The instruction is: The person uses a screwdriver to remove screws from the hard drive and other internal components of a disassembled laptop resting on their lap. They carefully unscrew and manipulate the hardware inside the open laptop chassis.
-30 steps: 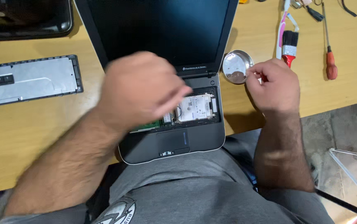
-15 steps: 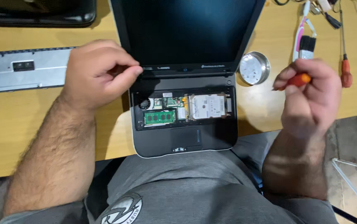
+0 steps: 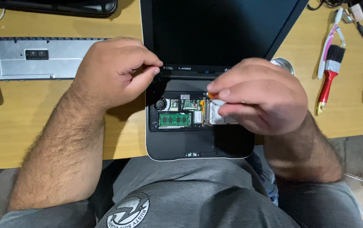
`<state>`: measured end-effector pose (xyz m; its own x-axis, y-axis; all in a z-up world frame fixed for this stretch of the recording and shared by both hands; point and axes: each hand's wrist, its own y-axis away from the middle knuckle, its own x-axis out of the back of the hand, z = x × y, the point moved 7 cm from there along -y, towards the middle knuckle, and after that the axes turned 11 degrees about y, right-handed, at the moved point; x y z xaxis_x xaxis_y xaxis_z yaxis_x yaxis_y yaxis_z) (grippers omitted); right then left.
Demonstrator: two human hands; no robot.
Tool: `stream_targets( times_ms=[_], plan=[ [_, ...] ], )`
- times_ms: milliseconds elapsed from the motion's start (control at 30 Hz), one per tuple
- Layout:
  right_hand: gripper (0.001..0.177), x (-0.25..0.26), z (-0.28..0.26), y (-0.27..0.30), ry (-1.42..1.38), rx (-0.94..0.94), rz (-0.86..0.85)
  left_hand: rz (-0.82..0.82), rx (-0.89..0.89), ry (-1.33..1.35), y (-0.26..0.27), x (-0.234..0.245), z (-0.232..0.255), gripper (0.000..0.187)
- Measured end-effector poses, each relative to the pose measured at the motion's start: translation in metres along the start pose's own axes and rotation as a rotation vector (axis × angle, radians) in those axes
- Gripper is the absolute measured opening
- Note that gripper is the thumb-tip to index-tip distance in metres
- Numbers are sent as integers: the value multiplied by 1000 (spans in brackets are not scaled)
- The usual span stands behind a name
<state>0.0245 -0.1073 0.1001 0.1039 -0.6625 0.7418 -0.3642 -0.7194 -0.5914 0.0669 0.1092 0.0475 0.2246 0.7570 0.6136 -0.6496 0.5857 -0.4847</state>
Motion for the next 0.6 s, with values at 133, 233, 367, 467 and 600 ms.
stream_targets(
  times_ms=[133, 233, 367, 467, 600],
  plan=[
    [21, -5, 4, -15, -10, -15, 25, 9, 38, 3, 0, 5, -4, 8],
    [18, -15, 5, -27, -59, -47, 27, 27, 115, 124, 3, 17, -13, 11],
    [33, -41, 6, -34, -196, -170, -25, 48, 165, 209, 9, 30, -20, 8],
    [30, -58, 11, -38, -265, -279, -37, 8, 249, 194, 8, 32, -24, 11],
    [28, -83, 25, -30, -310, -394, -53, -254, 535, 146, 14, 14, -36, 12]
  ],
)
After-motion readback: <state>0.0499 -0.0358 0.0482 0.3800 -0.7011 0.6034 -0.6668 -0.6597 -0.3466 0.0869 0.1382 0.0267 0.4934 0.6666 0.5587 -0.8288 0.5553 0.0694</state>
